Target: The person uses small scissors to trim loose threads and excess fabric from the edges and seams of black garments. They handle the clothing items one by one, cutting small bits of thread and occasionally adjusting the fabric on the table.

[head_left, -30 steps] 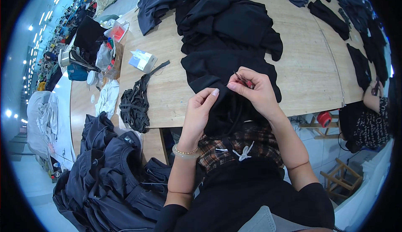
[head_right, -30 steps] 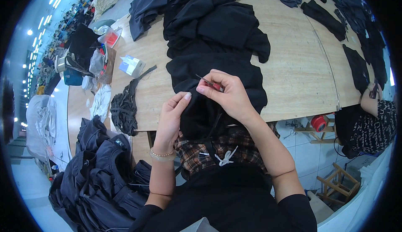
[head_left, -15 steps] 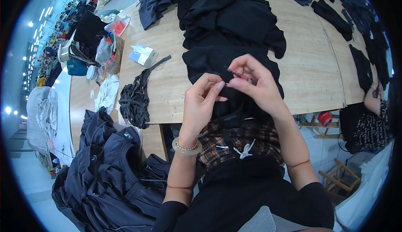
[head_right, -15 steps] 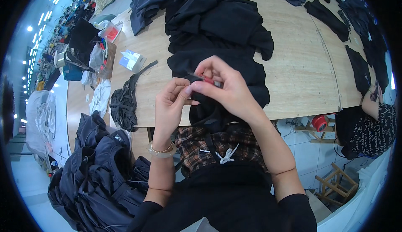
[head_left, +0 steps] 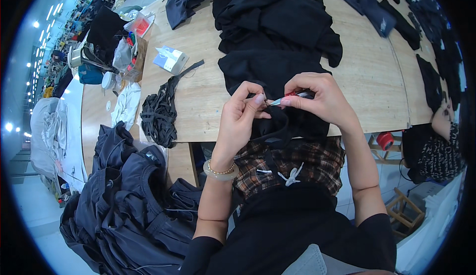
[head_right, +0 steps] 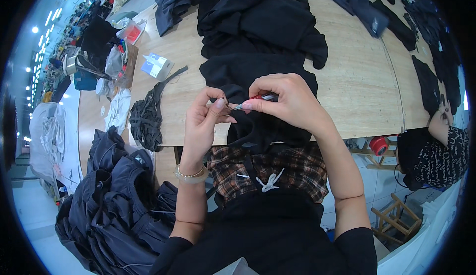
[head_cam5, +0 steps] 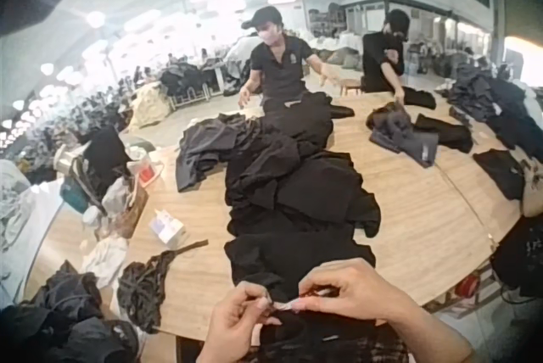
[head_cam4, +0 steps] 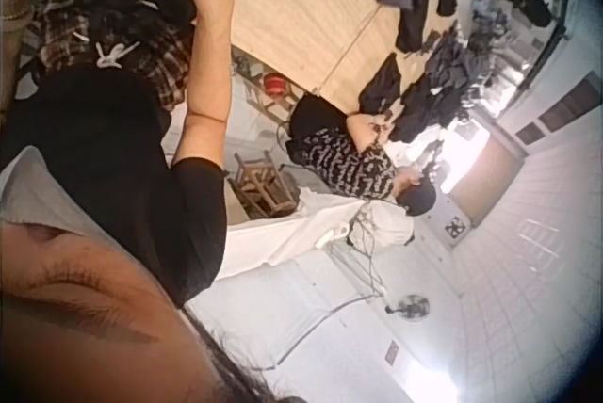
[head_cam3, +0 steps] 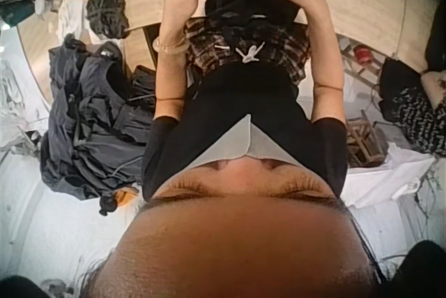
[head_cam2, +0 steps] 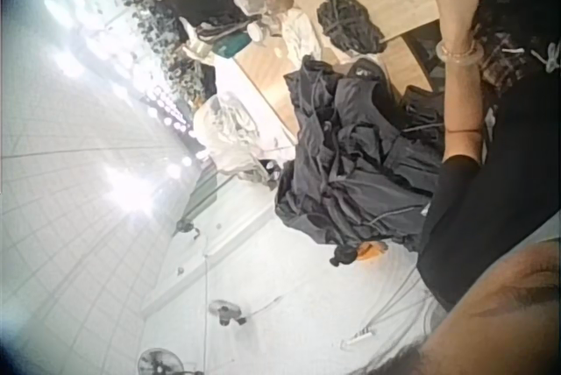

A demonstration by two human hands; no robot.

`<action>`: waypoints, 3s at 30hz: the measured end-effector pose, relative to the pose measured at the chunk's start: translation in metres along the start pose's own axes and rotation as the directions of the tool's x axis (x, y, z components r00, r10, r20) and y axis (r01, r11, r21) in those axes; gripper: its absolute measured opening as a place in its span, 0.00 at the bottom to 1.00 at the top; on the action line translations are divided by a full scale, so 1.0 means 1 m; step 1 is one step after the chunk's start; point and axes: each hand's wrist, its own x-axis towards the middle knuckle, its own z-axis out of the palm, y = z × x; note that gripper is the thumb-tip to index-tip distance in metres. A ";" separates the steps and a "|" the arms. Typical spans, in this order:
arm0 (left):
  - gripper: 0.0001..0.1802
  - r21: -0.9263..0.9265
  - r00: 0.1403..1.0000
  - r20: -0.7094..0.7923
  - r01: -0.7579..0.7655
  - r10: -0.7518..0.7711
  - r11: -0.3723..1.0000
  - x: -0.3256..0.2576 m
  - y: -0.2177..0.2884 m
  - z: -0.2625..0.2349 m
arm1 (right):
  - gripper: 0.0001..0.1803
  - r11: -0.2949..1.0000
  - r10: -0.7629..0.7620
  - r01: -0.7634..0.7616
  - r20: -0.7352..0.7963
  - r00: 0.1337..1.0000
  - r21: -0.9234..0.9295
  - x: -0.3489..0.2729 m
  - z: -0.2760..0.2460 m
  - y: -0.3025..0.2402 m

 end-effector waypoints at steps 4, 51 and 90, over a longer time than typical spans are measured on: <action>0.08 -0.007 1.000 0.019 -0.011 0.011 1.000 -0.001 0.003 0.000 | 0.11 0.998 0.018 -0.021 0.048 0.999 0.051 0.002 -0.001 -0.002; 0.06 0.038 0.999 0.020 0.034 -0.035 0.999 -0.001 0.008 0.005 | 0.16 0.993 -0.117 0.115 0.085 0.990 0.029 0.007 -0.001 -0.001; 0.08 -0.236 0.970 -0.217 0.060 -0.113 0.970 0.010 -0.003 -0.001 | 0.16 0.795 0.375 -0.292 -0.052 0.925 0.532 -0.029 0.050 0.019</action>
